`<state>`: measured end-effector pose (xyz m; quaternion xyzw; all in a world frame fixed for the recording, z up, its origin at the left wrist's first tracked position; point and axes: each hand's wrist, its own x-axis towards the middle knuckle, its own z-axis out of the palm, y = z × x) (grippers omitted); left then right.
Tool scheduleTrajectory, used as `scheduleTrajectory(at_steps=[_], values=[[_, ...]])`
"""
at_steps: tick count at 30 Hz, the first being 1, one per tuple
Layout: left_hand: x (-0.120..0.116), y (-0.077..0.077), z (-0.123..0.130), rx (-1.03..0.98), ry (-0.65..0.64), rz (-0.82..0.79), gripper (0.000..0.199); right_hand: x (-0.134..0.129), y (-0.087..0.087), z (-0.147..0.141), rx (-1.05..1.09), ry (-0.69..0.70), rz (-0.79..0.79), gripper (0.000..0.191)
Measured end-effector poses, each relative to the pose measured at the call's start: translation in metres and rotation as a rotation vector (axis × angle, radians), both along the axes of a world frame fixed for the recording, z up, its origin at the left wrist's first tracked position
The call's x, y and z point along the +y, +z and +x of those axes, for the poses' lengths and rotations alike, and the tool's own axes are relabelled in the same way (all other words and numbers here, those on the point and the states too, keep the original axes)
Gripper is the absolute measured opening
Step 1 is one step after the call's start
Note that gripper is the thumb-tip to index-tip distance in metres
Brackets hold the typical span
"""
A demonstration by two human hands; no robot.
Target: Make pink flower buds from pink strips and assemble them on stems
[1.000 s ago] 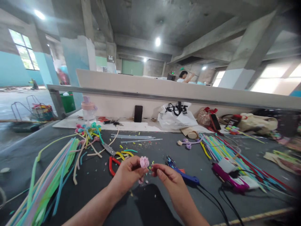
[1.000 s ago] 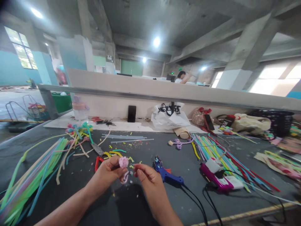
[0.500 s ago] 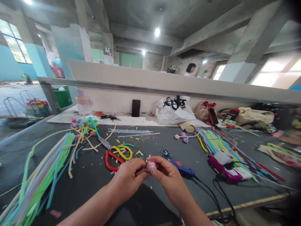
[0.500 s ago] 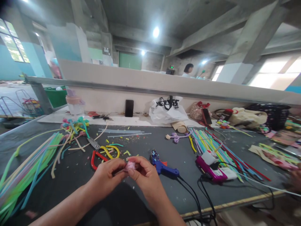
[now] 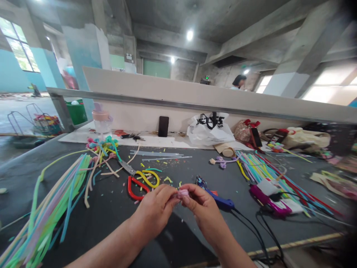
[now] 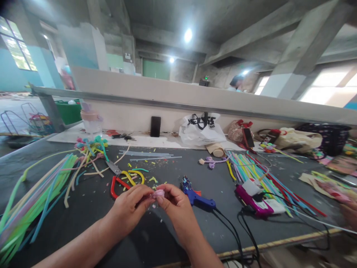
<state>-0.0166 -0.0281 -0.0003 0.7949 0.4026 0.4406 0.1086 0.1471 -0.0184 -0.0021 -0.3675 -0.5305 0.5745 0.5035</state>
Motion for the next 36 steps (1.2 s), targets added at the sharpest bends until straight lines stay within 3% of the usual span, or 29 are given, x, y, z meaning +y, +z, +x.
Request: scheduleTrajectory(at_steps=[12, 22, 27, 30, 32, 36], values=[[0.003, -0.007, -0.002, 0.05, -0.014, 0.054, 0.016, 0.001, -0.005, -0.003, -0.03, -0.015, 0.007, 0.023], [0.003, -0.008, 0.0, 0.064, 0.003, -0.025, 0.014, 0.002, -0.003, -0.002, -0.055, -0.011, 0.014, 0.023], [0.005, -0.006, 0.001, 0.066, -0.038, -0.103, 0.019, 0.003, -0.001, -0.001, -0.016, 0.013, 0.016, 0.036], [0.01, -0.005, 0.001, -0.129, -0.062, -0.258, 0.014, 0.004, 0.004, 0.003, 0.027, 0.029, 0.032, 0.042], [0.015, -0.002, 0.0, -0.355, -0.102, -0.487, 0.013, 0.007, 0.009, 0.008, 0.044, -0.032, 0.042, 0.042], [0.027, 0.011, -0.008, -0.711, -0.368, -0.905, 0.026, 0.011, 0.017, 0.018, 0.054, -0.196, 0.058, 0.035]])
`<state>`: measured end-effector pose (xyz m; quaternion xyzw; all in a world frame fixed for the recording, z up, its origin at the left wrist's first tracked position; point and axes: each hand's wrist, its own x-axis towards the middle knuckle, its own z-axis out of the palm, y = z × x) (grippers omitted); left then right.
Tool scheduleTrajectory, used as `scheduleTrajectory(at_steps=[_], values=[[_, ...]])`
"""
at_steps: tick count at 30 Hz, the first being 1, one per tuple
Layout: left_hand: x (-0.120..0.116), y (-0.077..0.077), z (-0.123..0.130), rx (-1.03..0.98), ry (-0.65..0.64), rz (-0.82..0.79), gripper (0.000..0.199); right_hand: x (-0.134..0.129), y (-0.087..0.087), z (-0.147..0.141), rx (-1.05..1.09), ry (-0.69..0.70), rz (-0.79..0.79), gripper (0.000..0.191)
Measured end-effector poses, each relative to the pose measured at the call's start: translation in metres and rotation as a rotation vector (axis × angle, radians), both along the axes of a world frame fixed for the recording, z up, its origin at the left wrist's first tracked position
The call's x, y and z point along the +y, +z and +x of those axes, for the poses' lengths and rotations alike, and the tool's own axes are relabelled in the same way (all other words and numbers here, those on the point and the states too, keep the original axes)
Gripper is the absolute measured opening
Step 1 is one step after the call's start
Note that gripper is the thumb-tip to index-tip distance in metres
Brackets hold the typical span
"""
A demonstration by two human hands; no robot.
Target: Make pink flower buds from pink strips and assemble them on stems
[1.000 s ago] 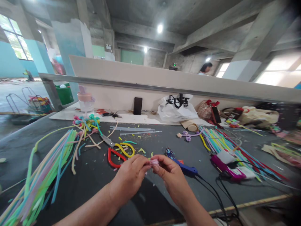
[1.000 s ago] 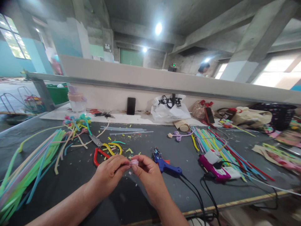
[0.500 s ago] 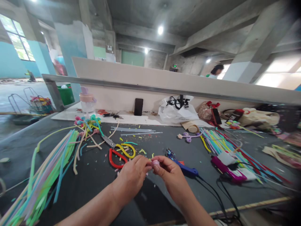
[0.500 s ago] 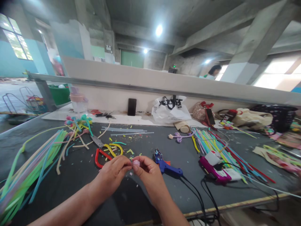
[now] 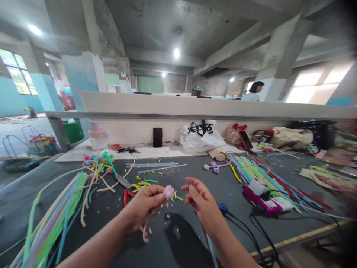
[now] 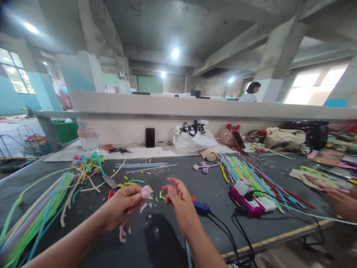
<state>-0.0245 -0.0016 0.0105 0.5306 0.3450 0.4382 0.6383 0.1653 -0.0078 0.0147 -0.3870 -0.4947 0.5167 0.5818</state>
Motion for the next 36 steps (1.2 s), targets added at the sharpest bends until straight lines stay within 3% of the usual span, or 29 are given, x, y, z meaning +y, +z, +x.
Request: scheduleTrajectory(at_steps=[5, 8, 13, 18, 22, 28, 36], values=[[0.005, 0.01, -0.005, -0.235, -0.205, -0.141, 0.026, -0.003, 0.001, -0.002, -0.047, 0.092, 0.066, 0.033], [0.004, -0.001, -0.001, -0.315, -0.236, -0.205, 0.02, -0.005, -0.002, -0.005, -0.08, 0.137, 0.093, 0.031], [0.0, -0.022, 0.006, -0.356, -0.297, -0.32, 0.016, -0.007, -0.01, -0.006, -0.219, 0.087, 0.208, 0.036], [-0.003, -0.025, 0.008, -0.335, -0.361, -0.334, 0.022, -0.008, -0.011, -0.007, -0.447, 0.063, 0.41, 0.028], [-0.005, -0.022, 0.003, -0.327, -0.376, -0.299, 0.026, -0.007, -0.011, -0.011, -0.445, 0.058, 0.355, 0.02], [-0.008, -0.016, -0.003, -0.261, -0.377, -0.276, 0.013, -0.006, -0.017, -0.013, -0.412, 0.094, 0.202, 0.023], [-0.01, -0.013, 0.002, -0.136, -0.283, -0.211, 0.028, -0.009, -0.013, -0.017, -0.431, 0.079, 0.223, 0.021]])
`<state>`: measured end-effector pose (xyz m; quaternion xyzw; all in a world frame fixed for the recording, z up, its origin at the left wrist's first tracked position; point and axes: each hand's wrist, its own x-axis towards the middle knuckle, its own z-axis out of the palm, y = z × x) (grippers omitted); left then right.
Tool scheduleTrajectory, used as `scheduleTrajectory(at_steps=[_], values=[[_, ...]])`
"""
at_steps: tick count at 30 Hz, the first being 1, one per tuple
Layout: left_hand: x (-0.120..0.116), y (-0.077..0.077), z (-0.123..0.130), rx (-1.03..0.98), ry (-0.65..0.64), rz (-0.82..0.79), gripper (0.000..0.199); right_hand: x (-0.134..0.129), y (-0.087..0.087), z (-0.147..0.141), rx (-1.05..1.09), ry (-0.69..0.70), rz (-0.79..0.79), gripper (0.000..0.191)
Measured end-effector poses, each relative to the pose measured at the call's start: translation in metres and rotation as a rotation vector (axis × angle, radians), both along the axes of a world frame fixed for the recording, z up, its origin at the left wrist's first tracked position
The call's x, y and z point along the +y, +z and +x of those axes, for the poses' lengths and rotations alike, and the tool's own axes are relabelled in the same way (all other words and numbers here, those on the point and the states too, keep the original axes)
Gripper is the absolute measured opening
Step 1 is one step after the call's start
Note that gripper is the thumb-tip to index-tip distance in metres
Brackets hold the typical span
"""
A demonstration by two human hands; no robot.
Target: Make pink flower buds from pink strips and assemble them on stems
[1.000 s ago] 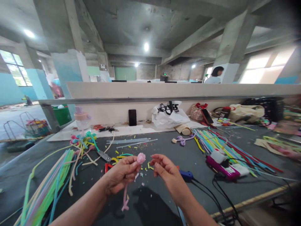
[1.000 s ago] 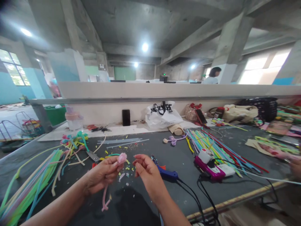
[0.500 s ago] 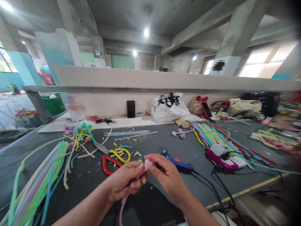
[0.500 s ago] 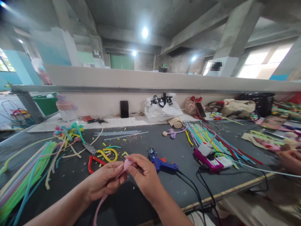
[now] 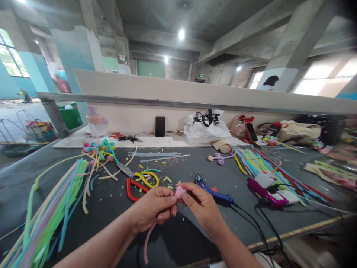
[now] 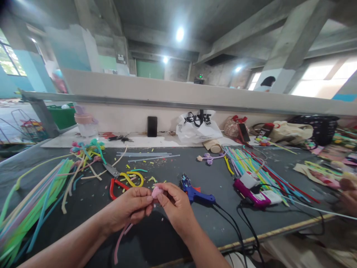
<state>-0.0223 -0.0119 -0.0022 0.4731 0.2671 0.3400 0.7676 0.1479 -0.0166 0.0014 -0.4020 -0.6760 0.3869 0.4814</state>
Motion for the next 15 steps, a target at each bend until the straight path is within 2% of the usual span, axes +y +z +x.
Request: scheduleTrajectory(at_steps=[10, 15], values=[[-0.0017, -0.0032, 0.0022, 0.039, 0.061, 0.022, 0.029, -0.0014, 0.0003, -0.0026, -0.013, -0.008, -0.014, 0.018], [-0.0021, -0.0032, 0.0022, 0.025, 0.039, 0.021, 0.029, -0.0017, 0.0008, 0.0017, -0.096, -0.012, 0.067, 0.018]])
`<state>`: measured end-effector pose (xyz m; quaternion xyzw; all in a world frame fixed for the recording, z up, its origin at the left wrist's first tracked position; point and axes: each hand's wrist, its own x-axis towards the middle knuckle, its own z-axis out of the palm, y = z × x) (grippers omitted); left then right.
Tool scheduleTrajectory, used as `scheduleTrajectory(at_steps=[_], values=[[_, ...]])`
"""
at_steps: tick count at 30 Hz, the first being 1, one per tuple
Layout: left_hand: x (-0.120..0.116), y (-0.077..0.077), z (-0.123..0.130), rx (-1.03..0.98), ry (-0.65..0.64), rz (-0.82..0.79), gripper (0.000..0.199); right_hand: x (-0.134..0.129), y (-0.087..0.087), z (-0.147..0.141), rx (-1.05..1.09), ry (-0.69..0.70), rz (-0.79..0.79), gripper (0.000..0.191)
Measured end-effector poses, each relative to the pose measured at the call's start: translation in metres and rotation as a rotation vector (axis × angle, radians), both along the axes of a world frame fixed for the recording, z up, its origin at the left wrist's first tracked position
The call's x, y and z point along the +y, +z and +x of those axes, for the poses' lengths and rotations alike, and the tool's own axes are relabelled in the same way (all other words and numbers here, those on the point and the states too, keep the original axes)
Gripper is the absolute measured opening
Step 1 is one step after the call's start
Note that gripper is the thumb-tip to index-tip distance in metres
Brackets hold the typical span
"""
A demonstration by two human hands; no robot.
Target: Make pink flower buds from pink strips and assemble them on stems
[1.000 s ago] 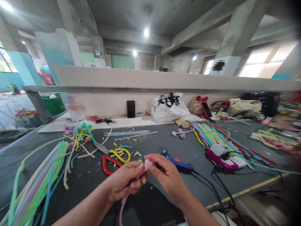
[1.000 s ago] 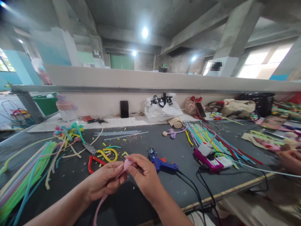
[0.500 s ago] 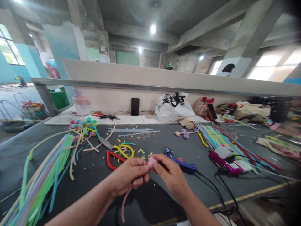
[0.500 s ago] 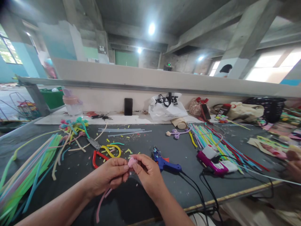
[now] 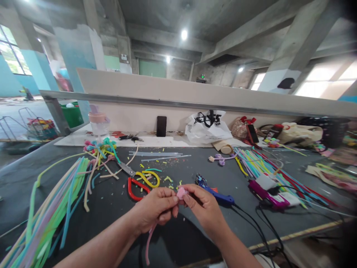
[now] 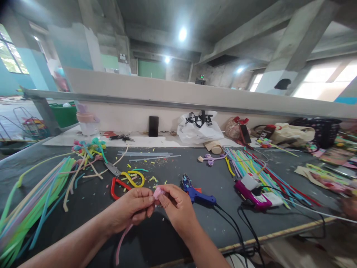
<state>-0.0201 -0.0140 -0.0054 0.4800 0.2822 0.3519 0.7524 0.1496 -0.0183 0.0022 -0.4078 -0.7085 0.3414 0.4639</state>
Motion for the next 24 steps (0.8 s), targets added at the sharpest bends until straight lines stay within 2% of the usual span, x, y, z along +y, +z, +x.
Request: scheduleTrajectory(at_steps=[5, 10, 14, 24], values=[[-0.0003, -0.0004, -0.0002, -0.001, 0.0, 0.033, 0.029, -0.0009, -0.004, 0.0037, -0.053, 0.035, 0.112, 0.023], [-0.0025, 0.0027, 0.0008, 0.062, 0.007, 0.063, 0.03, -0.0024, -0.0057, 0.0008, -0.156, -0.078, 0.183, 0.016], [-0.0043, 0.005, 0.0018, 0.071, -0.002, 0.085, 0.033, -0.0038, -0.0027, -0.0022, -0.186, -0.109, 0.23, 0.013], [-0.0037, -0.0021, 0.0061, 0.153, 0.112, 0.1, 0.036, -0.0038, -0.0059, -0.0052, -0.174, -0.144, 0.238, 0.012]])
